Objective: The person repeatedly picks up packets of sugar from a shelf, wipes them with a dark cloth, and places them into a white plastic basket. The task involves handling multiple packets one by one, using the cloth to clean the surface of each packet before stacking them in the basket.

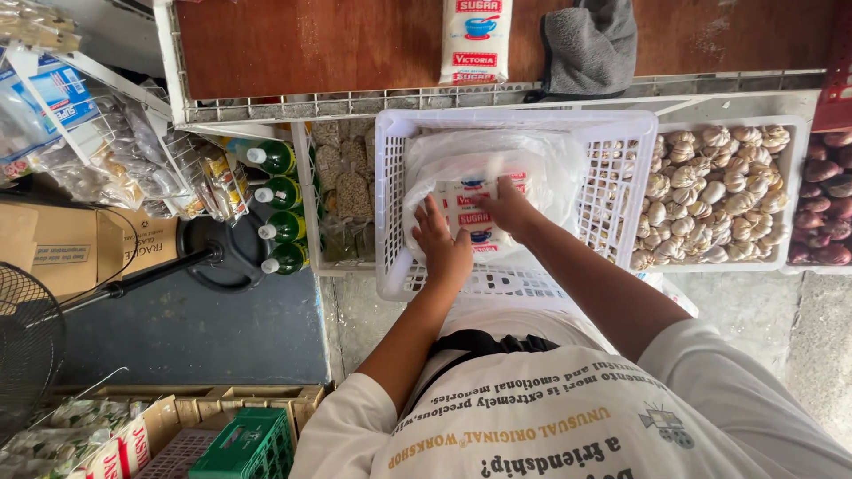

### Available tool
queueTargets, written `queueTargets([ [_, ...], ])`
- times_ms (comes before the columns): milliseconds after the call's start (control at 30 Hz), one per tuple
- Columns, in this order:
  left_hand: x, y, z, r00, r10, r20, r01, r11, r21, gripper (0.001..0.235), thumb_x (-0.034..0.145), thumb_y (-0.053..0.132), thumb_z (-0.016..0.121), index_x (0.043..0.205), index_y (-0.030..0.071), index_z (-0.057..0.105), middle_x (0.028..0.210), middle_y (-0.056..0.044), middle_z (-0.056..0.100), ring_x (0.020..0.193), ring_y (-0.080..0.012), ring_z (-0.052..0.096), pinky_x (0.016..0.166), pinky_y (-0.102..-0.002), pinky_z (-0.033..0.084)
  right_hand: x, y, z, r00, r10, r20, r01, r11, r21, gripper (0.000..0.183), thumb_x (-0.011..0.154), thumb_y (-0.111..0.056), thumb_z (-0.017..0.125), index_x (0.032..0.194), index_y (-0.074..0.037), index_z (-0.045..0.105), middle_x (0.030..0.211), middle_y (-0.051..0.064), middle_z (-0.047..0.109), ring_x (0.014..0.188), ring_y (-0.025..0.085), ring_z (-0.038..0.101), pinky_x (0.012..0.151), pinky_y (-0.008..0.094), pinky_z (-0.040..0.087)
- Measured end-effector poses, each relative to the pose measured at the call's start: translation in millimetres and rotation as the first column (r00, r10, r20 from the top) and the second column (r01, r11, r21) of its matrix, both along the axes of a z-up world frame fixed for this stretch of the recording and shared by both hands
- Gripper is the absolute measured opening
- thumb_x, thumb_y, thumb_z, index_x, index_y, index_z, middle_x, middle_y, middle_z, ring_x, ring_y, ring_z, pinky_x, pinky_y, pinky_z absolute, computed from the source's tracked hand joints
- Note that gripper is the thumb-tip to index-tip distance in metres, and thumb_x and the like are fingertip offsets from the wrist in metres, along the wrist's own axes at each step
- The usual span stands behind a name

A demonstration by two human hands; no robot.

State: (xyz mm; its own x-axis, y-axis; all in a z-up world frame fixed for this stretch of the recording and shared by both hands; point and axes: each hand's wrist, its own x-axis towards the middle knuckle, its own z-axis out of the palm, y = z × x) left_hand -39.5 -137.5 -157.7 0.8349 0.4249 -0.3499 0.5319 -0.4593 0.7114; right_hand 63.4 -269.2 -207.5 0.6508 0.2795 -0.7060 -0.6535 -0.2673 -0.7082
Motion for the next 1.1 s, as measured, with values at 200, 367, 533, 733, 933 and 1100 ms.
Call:
queueTargets([
  [200, 2.6, 9.7, 67.3, 0.992, -0.074, 0.098, 0.078, 0.996, -0.039, 0.107, 0.086, 0.018, 0.073, 0.164, 0.006, 0.001, 0.167, -0.034, 0.011, 0.158, -0.0445, 0.004, 0.123, -0.061, 0.002, -5.2, 25.5, -28.7, 0.98, -0.105, -0.167, 0.146, 0.957, 0.25, 0.045, 0.1, -0.018, 0.069, 0.131, 0.01, 0.053, 0.116, 0.021, 0.07, 0.1, 0.025, 0.072, 0.081, 0.036, 0.062],
  [367, 0.2, 12.7, 88.4, 0.964, -0.135, 0.229, 0.146, 0.989, -0.034, 0.102, 0.093, 0.019, 0.07, 0.166, 0.007, 0.001, 0.169, -0.036, 0.006, 0.162, -0.046, 0.002, 0.126, -0.063, 0.003, -20.5, 24.9, 6.1, 0.962, 0.165, 0.217, -0.138, 0.981, -0.134, 0.053, 0.096, -0.026, 0.071, 0.126, 0.005, 0.04, 0.122, 0.028, 0.06, 0.108, 0.033, 0.067, 0.083, 0.042, 0.061],
  [533, -1.8, 17.6, 94.6, 0.942, -0.176, 0.288, 0.198, 0.979, -0.051, 0.098, 0.094, 0.021, 0.071, 0.167, 0.008, 0.006, 0.169, -0.036, 0.008, 0.161, -0.0465, 0.006, 0.127, -0.062, 0.006, -21.1, 4.9, -2.0, 0.853, 0.393, 0.344, -0.244, 0.882, -0.402, 0.057, 0.097, -0.033, 0.075, 0.127, 0.003, 0.042, 0.119, 0.03, 0.062, 0.108, 0.041, 0.065, 0.087, 0.046, 0.054],
  [733, -3.4, 34.5, 105.3, 0.904, -0.234, 0.357, 0.294, 0.948, -0.124, 0.094, 0.096, 0.023, 0.071, 0.167, 0.009, 0.01, 0.172, -0.031, 0.013, 0.159, -0.0449, 0.021, 0.127, -0.056, 0.018, -27.9, -1.8, 11.0, 0.853, 0.389, 0.348, -0.282, 0.904, -0.321, 0.051, 0.092, -0.031, 0.074, 0.122, 0.0, 0.048, 0.111, 0.023, 0.069, 0.103, 0.034, 0.07, 0.087, 0.043, 0.054],
  [933, 5.4, 58.1, 105.3, 0.875, -0.277, 0.397, 0.369, 0.912, -0.177, 0.081, 0.095, 0.018, 0.071, 0.162, 0.009, 0.026, 0.164, -0.026, 0.032, 0.148, -0.0415, 0.039, 0.118, -0.044, 0.037, -27.3, -11.1, -20.9, 0.749, 0.446, 0.49, -0.157, 0.838, -0.522, 0.063, 0.092, -0.038, 0.071, 0.137, 0.001, 0.049, 0.126, 0.029, 0.061, 0.113, 0.043, 0.063, 0.093, 0.049, 0.051],
  [1100, 2.1, 92.2, 87.1, 0.905, -0.208, 0.37, 0.322, 0.904, -0.281, 0.058, 0.096, 0.018, 0.069, 0.149, 0.009, 0.05, 0.145, -0.017, 0.058, 0.124, -0.0322, 0.064, 0.103, -0.037, 0.051, -8.8, -6.5, 21.6, 0.637, 0.501, 0.586, -0.036, 0.778, -0.627, 0.055, 0.092, -0.036, 0.07, 0.133, -0.001, 0.061, 0.133, 0.027, 0.06, 0.116, 0.044, 0.06, 0.096, 0.049, 0.05],
])
